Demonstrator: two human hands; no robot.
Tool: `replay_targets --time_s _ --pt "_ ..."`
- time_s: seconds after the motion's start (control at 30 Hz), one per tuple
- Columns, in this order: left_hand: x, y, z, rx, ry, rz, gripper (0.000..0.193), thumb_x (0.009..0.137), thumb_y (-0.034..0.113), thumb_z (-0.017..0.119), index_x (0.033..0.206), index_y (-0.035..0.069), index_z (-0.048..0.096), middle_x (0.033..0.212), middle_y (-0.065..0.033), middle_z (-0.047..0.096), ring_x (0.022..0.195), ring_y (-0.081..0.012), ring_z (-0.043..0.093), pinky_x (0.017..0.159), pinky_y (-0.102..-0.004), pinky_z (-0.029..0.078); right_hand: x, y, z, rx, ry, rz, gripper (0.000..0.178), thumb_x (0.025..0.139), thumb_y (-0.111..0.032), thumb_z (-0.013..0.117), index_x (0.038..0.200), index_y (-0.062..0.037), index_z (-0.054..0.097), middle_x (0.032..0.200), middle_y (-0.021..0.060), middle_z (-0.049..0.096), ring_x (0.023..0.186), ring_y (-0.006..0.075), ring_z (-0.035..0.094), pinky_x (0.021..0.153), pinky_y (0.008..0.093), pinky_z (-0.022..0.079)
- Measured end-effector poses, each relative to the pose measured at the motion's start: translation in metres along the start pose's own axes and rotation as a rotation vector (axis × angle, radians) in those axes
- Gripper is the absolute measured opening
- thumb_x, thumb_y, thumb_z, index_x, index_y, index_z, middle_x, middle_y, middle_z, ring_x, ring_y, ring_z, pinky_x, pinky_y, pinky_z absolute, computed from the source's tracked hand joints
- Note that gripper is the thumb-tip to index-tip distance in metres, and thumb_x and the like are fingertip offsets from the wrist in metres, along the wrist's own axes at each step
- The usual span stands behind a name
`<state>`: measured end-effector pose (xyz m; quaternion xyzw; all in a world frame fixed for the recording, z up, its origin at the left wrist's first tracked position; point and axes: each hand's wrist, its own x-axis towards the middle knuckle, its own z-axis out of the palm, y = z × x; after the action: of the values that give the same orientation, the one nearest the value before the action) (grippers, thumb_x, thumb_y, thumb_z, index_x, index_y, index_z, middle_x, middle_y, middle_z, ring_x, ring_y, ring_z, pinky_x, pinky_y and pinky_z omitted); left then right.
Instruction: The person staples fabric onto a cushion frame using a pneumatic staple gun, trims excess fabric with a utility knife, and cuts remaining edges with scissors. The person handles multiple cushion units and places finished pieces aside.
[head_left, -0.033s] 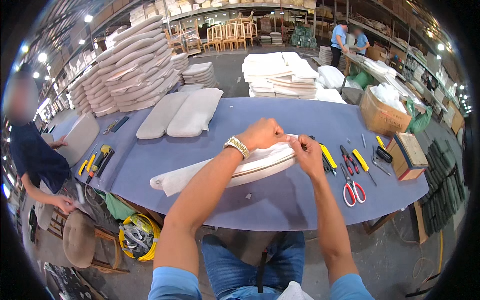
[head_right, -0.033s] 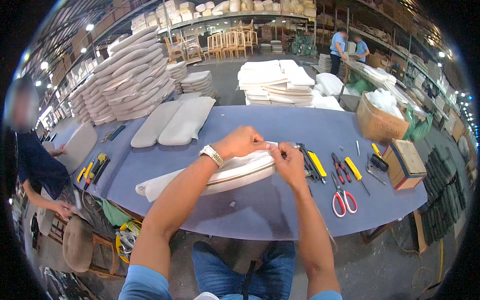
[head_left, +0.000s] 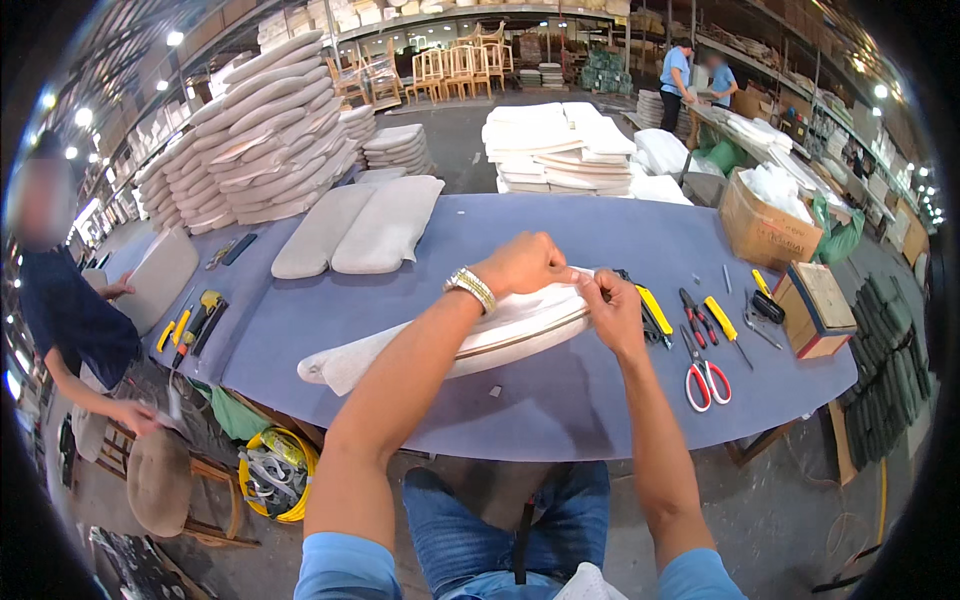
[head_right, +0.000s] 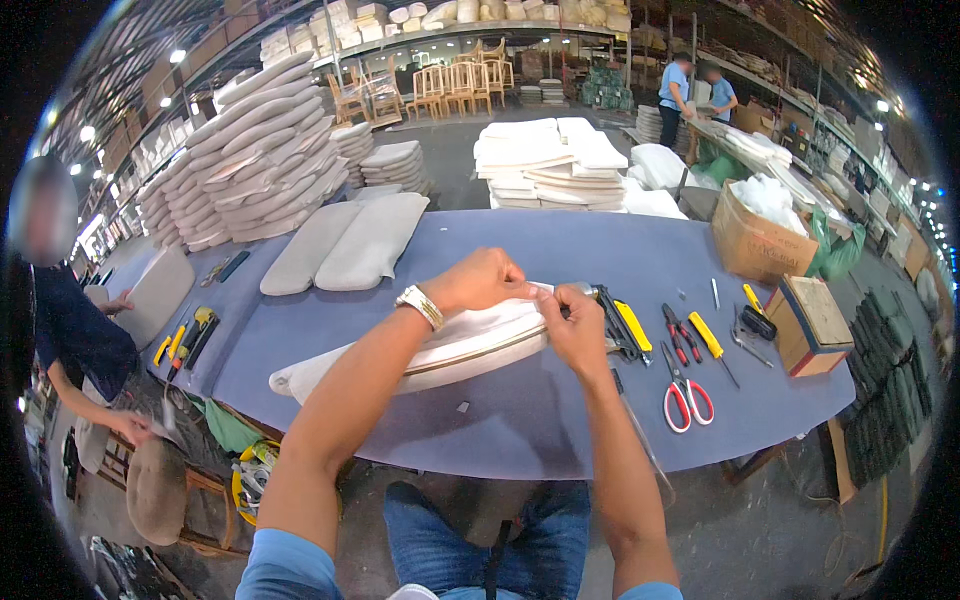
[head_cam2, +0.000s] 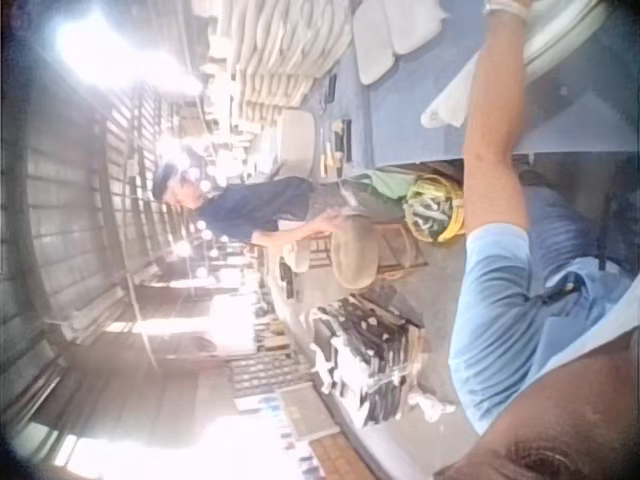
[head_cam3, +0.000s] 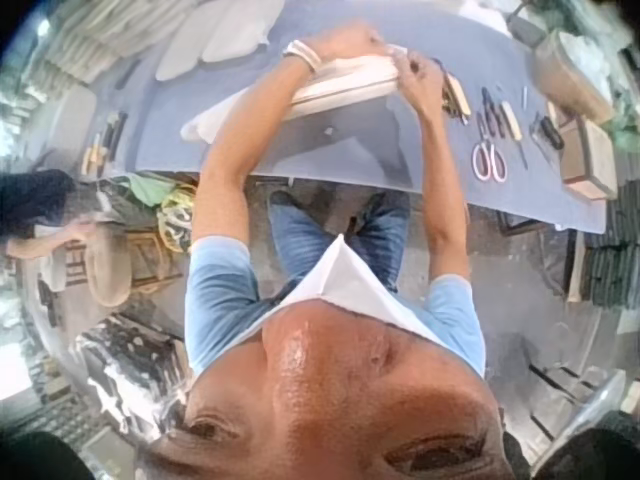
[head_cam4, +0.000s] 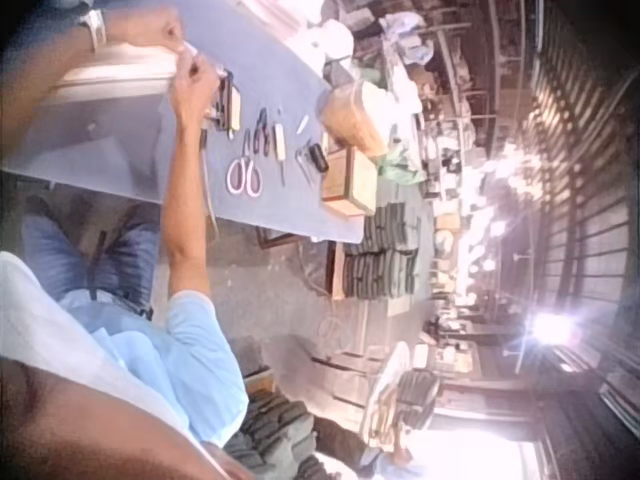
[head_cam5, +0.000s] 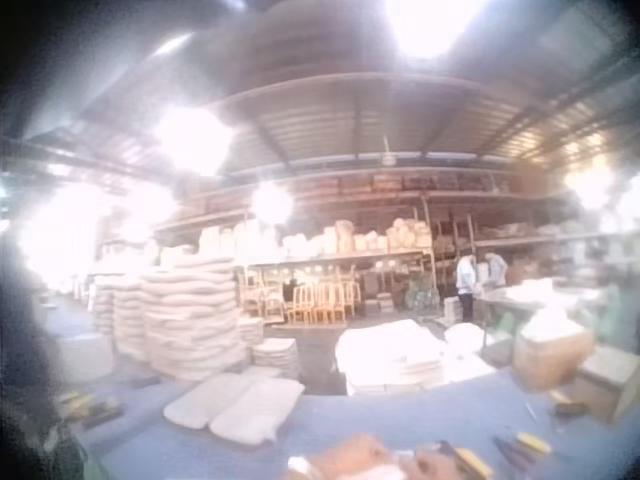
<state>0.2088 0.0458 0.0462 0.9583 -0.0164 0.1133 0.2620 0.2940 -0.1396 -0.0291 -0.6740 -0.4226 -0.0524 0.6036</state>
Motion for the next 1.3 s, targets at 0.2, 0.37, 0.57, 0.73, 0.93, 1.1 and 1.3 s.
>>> replay_targets --time_s 0.2,0.37,0.57,0.73,0.93,1.1,1.3 --pt "0.0 -0.01 0.005 -0.175 -0.034 -0.138 0.046 0.087 0.045 0.078 0.088 -0.001 0.078 0.075 -0.0167 0.073 0.064 -0.0214 0.066 0.062 -0.0419 0.05 -0.005 0.004 0.013 0.375 0.048 0.097 0.039 0.099 -0.018 0.067 0.068 -0.0011 0.05 0.066 -0.0045 0.047 0.066 0.0058 0.039 0.057 0.0288 0.033" --pt "-0.011 0.008 0.003 0.102 0.133 0.009 0.047 0.092 0.05 0.074 0.117 0.011 0.075 0.091 -0.0117 0.074 0.079 -0.026 0.071 0.074 -0.0398 0.055 -0.002 0.01 0.02 0.31 0.1 0.142 0.038 0.099 -0.018 0.066 0.067 -0.0023 0.05 0.065 -0.0037 0.047 0.066 0.0057 0.04 0.057 0.0292 0.034" --pt "-0.056 0.051 0.002 0.263 0.051 0.198 0.058 0.089 0.056 0.072 0.13 0.016 0.069 0.128 -0.0083 0.067 0.108 -0.0323 0.068 0.089 -0.0419 0.055 0.014 0.028 0.013 0.312 0.113 0.23 0.033 0.096 -0.015 0.066 0.068 -0.0045 0.053 0.066 -0.0041 0.049 0.064 0.0055 0.04 0.056 0.0289 0.035" --pt "-0.062 0.038 0.011 0.159 -0.041 0.148 0.05 0.093 0.049 0.069 0.131 0.016 0.069 0.13 -0.0075 0.066 0.109 -0.0325 0.068 0.091 -0.0436 0.055 -0.001 0.025 0.009 0.453 0.086 0.244 0.008 0.093 -0.006 0.068 0.09 -0.0048 0.06 0.083 -0.0011 0.059 0.074 0.0064 0.051 0.068 0.0256 0.043" --pt "-0.055 0.032 0.034 0.19 0.023 0.289 0.034 0.1 0.037 0.061 0.124 0.015 0.072 0.118 -0.0109 0.072 0.103 -0.0346 0.07 0.087 -0.0466 0.055 -0.02 0.03 0.005 0.636 0.117 0.248 0.015 0.095 -0.002 0.066 0.11 -0.0031 0.064 0.097 0.0011 0.064 0.085 0.0081 0.058 0.077 0.0254 0.049" --pt "-0.044 0.046 0.038 0.303 -0.067 0.184 0.029 0.099 0.037 0.06 0.107 0.012 0.072 0.099 -0.0125 0.075 0.09 -0.0397 0.07 0.08 -0.0529 0.054 -0.034 0.03 0.01 0.656 0.145 0.236 0.014 0.098 -0.004 0.067 0.111 -0.0031 0.065 0.098 0.0012 0.065 0.089 0.0078 0.059 0.081 0.0248 0.049" --pt "-0.035 0.042 0.068 0.221 -0.083 0.265 0.029 0.099 0.038 0.062 0.105 0.011 0.071 0.089 -0.0183 0.073 0.084 -0.0426 0.069 0.078 -0.0556 0.053 -0.059 0.051 -0.007 0.538 0.164 0.22 0.017 0.103 -0.015 0.062 0.114 -0.0018 0.068 0.106 0.0038 0.068 0.098 0.0119 0.061 0.09 0.0286 0.049"
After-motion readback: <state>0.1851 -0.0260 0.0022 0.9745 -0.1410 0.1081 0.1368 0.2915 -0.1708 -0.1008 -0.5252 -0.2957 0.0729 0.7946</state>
